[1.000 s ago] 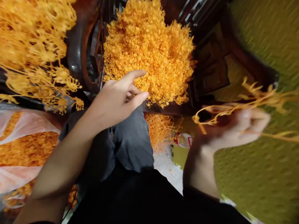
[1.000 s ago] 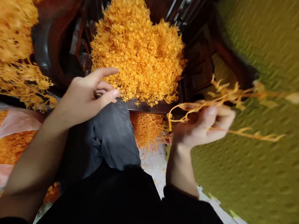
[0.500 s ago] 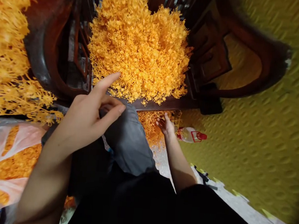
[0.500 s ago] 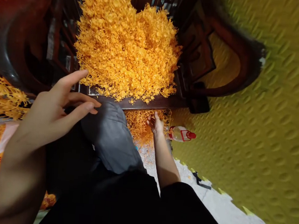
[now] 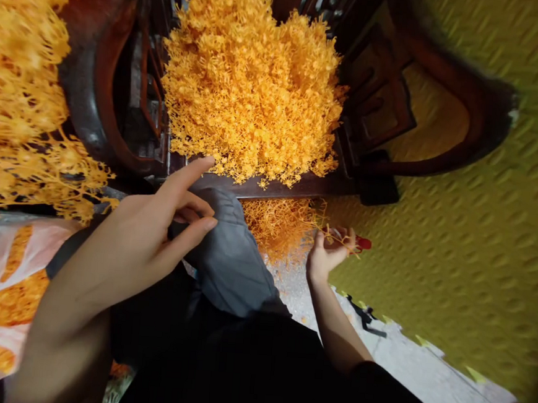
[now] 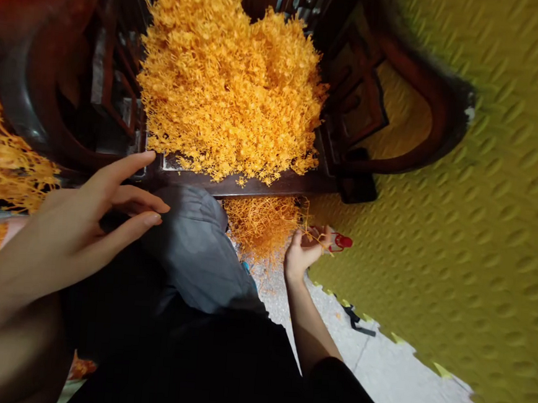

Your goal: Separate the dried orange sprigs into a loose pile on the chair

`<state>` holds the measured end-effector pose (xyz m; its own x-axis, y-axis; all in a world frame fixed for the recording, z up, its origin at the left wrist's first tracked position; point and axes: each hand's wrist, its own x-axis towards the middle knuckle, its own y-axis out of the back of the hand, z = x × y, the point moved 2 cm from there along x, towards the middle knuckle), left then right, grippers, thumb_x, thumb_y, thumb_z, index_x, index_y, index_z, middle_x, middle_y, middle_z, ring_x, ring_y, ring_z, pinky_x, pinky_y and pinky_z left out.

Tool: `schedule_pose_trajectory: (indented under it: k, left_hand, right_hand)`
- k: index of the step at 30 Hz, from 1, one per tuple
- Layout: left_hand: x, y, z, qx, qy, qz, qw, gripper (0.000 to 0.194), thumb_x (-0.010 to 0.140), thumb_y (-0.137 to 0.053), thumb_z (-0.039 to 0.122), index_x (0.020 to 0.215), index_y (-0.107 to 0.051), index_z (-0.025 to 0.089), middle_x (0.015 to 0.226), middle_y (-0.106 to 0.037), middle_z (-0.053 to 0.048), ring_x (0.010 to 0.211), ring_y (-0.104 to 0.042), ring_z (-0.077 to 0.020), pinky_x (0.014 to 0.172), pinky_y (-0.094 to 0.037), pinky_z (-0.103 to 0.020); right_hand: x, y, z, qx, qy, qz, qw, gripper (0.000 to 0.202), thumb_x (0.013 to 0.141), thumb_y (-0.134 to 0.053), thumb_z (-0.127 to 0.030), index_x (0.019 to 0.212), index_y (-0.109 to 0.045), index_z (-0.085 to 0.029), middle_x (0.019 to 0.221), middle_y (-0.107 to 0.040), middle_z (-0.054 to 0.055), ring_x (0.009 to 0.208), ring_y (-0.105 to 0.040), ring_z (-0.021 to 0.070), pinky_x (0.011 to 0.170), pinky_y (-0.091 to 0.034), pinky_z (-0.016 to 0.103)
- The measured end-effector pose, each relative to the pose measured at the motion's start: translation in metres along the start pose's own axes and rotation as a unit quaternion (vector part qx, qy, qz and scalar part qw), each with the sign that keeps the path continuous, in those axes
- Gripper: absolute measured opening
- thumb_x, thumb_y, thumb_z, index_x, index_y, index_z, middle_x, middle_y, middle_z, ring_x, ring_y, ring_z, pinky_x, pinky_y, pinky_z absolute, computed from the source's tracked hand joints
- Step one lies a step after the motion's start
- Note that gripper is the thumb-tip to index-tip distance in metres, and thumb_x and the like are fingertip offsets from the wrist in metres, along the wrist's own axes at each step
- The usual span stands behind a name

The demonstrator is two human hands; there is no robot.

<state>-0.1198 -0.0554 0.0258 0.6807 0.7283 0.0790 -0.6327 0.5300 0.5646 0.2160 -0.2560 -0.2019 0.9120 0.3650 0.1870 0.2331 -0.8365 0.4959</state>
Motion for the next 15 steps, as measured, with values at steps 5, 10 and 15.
schedule_pose_trajectory:
  k: [5,10,15]
  left_hand:
    - [-0.011,0.008,-0.003,-0.017,0.015,0.017,1.0,0.061,0.085,-0.071,0.036,0.142,-0.053,0.028,0.094,-0.077,-0.003,0.076,-0.073,-0.0206,0.064,-0.057,-0.026]
    - [-0.021,0.014,-0.004,-0.02,0.014,0.01,1.0,0.049,0.085,-0.07,0.037,0.133,-0.061,0.03,0.084,-0.075,-0.001,0.076,-0.074,-0.0203,0.068,-0.059,-0.027]
    - [-0.027,0.015,0.0,-0.038,0.0,-0.014,0.999,0.041,0.088,-0.068,0.032,0.129,-0.066,0.029,0.084,-0.076,-0.002,0.075,-0.075,-0.0197,0.067,-0.059,-0.026]
  right_hand:
    - [0.025,-0.005,-0.016,-0.201,-0.049,-0.179,0.962,0.057,0.096,-0.046,-0.047,0.142,-0.039,-0.014,0.129,-0.059,0.019,0.106,-0.064,0.0205,0.088,-0.055,0.035]
    - [0.052,-0.005,-0.014,-0.336,-0.141,-0.398,0.842,0.043,0.076,-0.076,-0.052,0.086,-0.07,-0.01,0.064,-0.067,0.011,0.055,-0.062,0.0186,0.057,-0.051,0.03]
    - [0.069,-0.001,-0.027,-0.413,-0.103,-0.42,0.802,0.054,0.075,-0.075,-0.056,0.044,-0.056,-0.017,0.034,-0.047,0.007,0.034,-0.047,0.0163,0.045,-0.041,0.031]
